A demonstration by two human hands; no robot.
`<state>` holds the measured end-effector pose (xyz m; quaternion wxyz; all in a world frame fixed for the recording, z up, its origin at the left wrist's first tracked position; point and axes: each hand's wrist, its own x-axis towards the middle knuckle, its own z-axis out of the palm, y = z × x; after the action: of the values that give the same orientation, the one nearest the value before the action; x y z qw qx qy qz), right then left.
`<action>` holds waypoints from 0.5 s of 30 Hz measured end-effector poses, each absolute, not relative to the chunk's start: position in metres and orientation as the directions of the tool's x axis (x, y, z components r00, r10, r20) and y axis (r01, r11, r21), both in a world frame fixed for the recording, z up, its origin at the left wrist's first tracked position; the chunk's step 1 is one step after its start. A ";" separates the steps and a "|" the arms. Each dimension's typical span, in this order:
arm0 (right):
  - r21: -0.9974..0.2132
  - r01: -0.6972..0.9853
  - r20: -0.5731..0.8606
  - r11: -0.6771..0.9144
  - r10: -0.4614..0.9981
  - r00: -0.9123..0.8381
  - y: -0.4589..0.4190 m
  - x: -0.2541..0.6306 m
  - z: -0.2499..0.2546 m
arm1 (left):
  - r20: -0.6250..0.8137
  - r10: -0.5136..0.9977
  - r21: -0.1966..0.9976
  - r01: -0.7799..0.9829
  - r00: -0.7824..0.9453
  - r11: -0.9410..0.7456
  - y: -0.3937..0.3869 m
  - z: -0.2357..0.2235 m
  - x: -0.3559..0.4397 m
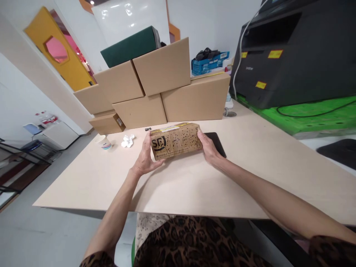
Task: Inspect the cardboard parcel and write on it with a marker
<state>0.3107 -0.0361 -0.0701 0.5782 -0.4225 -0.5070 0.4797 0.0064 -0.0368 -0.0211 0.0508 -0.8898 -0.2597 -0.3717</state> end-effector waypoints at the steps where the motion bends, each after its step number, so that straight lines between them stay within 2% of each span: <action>1: -0.977 -0.143 0.152 0.157 0.987 0.047 -0.033 0.311 -0.070 | 0.706 0.434 0.128 0.502 0.559 -0.855 -0.034 -0.020 0.009; 4: -0.981 -0.169 0.081 0.097 0.991 0.102 -0.028 0.309 -0.066 | 0.718 0.487 0.196 0.527 0.498 -0.827 -0.022 -0.015 0.013; 8: -0.989 -0.125 0.061 0.077 0.991 0.122 -0.026 0.304 -0.058 | 0.671 0.485 0.140 0.547 0.561 -0.825 -0.007 -0.009 0.009; 11: -0.993 -0.090 0.074 0.080 0.995 0.064 -0.020 0.309 -0.052 | 0.654 0.503 0.143 0.560 0.565 -0.816 -0.001 -0.008 -0.002; 13: -0.994 -0.022 0.103 0.103 0.995 0.003 -0.012 0.321 -0.047 | 0.671 0.523 0.181 0.567 0.526 -0.803 0.002 -0.012 -0.010; 15: -0.968 0.165 0.189 0.189 0.982 -0.019 -0.001 0.340 -0.043 | 0.700 0.535 0.225 0.566 0.473 -0.794 0.005 -0.018 -0.018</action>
<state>0.3395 -0.0011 -0.0428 0.5012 -0.4894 -0.5861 0.4072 -0.0177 0.0047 -0.0175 0.0189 -0.8581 -0.3207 -0.4006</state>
